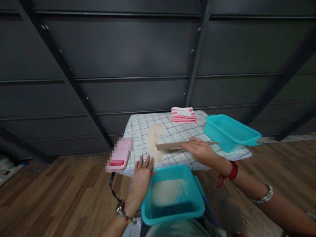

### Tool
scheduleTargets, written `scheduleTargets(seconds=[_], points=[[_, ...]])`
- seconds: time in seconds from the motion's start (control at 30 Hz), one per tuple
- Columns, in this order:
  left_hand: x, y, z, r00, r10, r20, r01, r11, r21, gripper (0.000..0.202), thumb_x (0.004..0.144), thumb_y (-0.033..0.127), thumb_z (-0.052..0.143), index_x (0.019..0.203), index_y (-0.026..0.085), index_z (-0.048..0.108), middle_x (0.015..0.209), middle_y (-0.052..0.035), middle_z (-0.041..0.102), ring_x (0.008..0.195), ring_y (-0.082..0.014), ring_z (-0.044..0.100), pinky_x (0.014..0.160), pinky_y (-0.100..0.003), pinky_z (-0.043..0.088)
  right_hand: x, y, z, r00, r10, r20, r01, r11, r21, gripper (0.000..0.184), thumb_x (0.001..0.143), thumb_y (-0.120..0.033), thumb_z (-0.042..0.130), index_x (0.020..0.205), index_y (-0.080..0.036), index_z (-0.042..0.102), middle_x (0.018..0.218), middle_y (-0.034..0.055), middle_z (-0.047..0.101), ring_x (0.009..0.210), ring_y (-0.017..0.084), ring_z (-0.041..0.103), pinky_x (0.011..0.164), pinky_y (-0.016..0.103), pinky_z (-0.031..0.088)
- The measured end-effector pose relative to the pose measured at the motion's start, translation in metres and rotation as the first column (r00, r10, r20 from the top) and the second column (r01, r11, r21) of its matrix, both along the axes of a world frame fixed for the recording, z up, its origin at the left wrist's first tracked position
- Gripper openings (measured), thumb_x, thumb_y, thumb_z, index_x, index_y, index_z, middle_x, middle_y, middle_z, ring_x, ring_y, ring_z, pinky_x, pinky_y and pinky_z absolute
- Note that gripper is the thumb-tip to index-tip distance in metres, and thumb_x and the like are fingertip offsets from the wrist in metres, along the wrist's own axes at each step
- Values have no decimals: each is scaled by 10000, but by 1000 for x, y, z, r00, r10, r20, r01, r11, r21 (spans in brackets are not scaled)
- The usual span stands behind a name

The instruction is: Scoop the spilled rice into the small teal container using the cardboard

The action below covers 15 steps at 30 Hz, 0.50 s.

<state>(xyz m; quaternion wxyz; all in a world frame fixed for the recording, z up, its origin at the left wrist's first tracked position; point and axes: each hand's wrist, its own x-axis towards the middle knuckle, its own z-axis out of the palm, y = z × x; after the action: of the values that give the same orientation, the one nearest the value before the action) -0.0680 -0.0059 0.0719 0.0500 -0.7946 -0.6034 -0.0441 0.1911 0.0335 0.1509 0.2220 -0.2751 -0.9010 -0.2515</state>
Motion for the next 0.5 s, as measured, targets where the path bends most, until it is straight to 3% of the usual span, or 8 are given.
scheduleTargets(seconds=[0.17, 0.27, 0.5], points=[[1, 0, 3, 1000, 12, 5, -12, 1000, -25, 481, 842, 219, 582, 1315, 199, 502, 1363, -110, 511, 1301, -348, 399, 1006, -497, 415, 6, 2, 2, 999, -41, -7, 42, 999, 20, 422, 730, 60, 351, 979, -122, 639, 845, 79, 713, 740, 167, 636, 808, 324, 472], [1, 0, 3, 1000, 10, -5, -10, 999, -34, 480, 847, 223, 575, 1320, 204, 496, 1371, -108, 503, 1302, -345, 398, 1008, -495, 414, 2, 9, 0, 995, -95, 12, 95, 995, -2, 423, 717, 64, 349, 961, -122, 641, 819, 84, 707, 699, 168, 624, 765, 318, 473], [0, 1, -1, 1000, 5, -6, -5, 1000, -24, 479, 857, 235, 553, 1330, 209, 482, 1380, -111, 496, 1306, -340, 398, 1015, -493, 397, 1, -2, 5, 1000, -5, 12, 6, 998, -70, 376, 733, 47, 378, 927, -124, 652, 812, 80, 713, 683, 164, 624, 725, 295, 480]])
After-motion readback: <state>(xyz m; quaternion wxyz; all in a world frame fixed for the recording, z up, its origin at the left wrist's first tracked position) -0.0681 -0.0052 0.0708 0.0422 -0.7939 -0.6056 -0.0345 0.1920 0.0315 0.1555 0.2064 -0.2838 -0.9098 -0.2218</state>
